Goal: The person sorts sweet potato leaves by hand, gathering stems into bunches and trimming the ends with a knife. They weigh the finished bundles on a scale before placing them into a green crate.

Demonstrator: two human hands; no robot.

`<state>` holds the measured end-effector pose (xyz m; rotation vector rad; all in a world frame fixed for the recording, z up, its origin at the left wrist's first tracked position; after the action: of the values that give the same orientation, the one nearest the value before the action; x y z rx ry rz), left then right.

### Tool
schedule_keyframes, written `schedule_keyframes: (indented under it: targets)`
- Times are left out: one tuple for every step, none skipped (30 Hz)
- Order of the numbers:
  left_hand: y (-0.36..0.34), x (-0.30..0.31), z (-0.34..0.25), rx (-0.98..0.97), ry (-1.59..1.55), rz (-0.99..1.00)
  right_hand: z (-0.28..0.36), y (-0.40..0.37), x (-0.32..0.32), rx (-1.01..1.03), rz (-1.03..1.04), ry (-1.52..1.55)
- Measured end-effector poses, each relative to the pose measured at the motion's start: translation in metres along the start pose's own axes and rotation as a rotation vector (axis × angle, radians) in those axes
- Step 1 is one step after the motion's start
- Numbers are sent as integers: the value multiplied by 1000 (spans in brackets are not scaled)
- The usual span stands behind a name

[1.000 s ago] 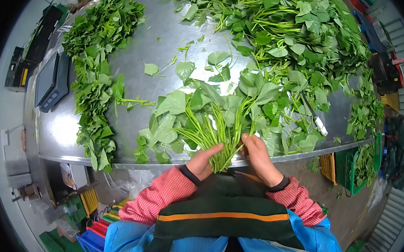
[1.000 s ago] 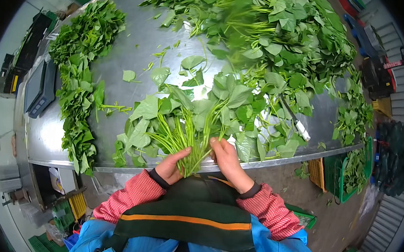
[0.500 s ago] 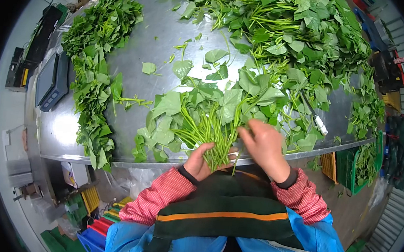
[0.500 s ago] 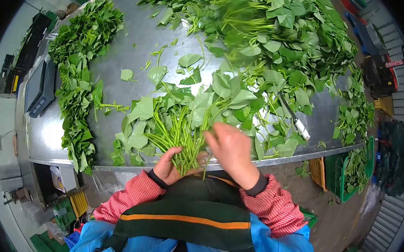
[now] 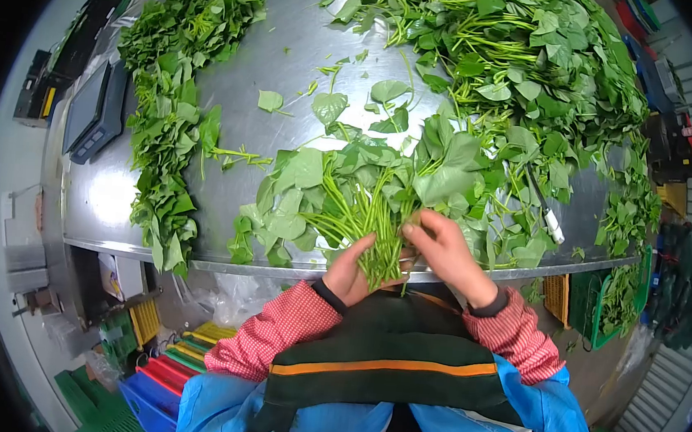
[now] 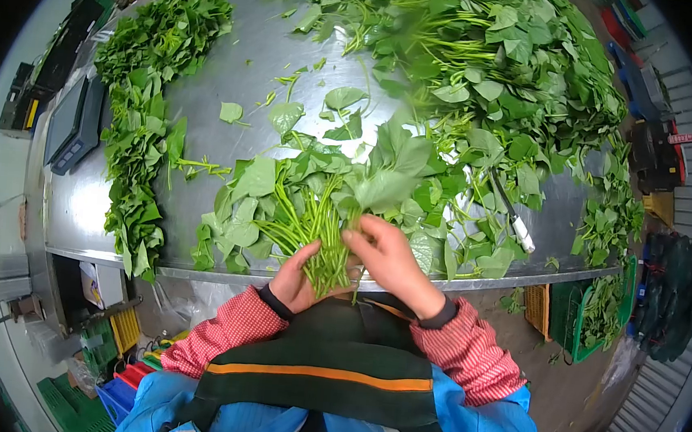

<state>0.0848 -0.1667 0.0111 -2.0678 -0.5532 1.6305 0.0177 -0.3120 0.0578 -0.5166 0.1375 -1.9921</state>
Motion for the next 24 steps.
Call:
schedule_keyframes:
  targets:
    - [0, -2, -1, -2, -6, -24, 13, -12, 1, 165, -13, -175]
    - [0, -4, -1, -5, -11, -46, 26, -24, 0, 332, -27, -349]
    - [5, -3, 1, 1, -30, 54, 36, -36, -11, 486, 109, -471]
    - [7, -1, 1, 5, -18, 55, 48, -50, -22, 637, 243, -591]
    - [9, 1, 1, 12, -4, 58, 67, -57, -30, 458, 447, -496]
    - [10, 1, 1, 19, 10, 60, 54, -59, -37, 367, 505, -267]
    - [11, 0, 0, 13, -1, 44, 52, -56, -32, 379, 359, -290]
    - [10, -1, 0, 10, -7, 20, 52, -54, -24, 390, 217, -312]
    - [7, -3, 0, 6, -16, -6, 45, -40, -12, 199, 112, -266]
    - [5, -4, 0, 2, -24, -32, 41, -19, 2, 9, 6, -218]
    - [4, -5, 0, 18, -3, -42, 38, -3, 8, 63, -112, -271]
    - [6, -2, 1, 21, 3, -28, 32, 12, 10, 115, -232, -322]
    - [8, 3, 3, 26, 11, -14, 27, 24, 7, 116, -235, -452]
    - [9, 5, 4, 28, 16, 0, 23, 35, 2, 118, -236, -584]
    - [10, 4, 4, 30, 21, 21, 19, 43, -1, 120, -233, -717]
    - [9, 3, 4, 32, 25, 41, 11, 49, -2, 93, -239, -694]
    - [7, 1, 3, 32, 28, 58, 5, 54, -3, 66, -242, -670]
    - [5, 0, 1, 28, 18, 77, -1, 56, -3, 41, -245, -647]
    - [4, -2, -2, 19, 6, 97, 0, 54, 4, 67, -241, -590]
    - [2, -3, -3, 12, -8, 116, -1, 49, 9, 22, -198, -278]
    - [1, -2, -3, 9, -30, 94, -2, 43, 14, -28, -155, 33]
    - [2, -2, -3, 5, -50, 75, -1, 37, 20, -75, -112, 341]
    - [2, -2, -3, 0, -71, 56, 4, 29, 30, -121, -119, 363]
    - [3, -2, -3, 3, -88, 69, 8, 22, 35, -77, -140, 244]
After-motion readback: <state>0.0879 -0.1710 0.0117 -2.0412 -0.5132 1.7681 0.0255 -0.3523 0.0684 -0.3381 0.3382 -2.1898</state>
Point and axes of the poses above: each hand's wrist, its own y-axis towards the middle knuckle, its own x-axis out of the back of the hand, z = x × y, the point moved 4 cm from there along y, towards the middle knuckle, and after that the axes turned 5 degrees about -x, right-handed, at the moved point
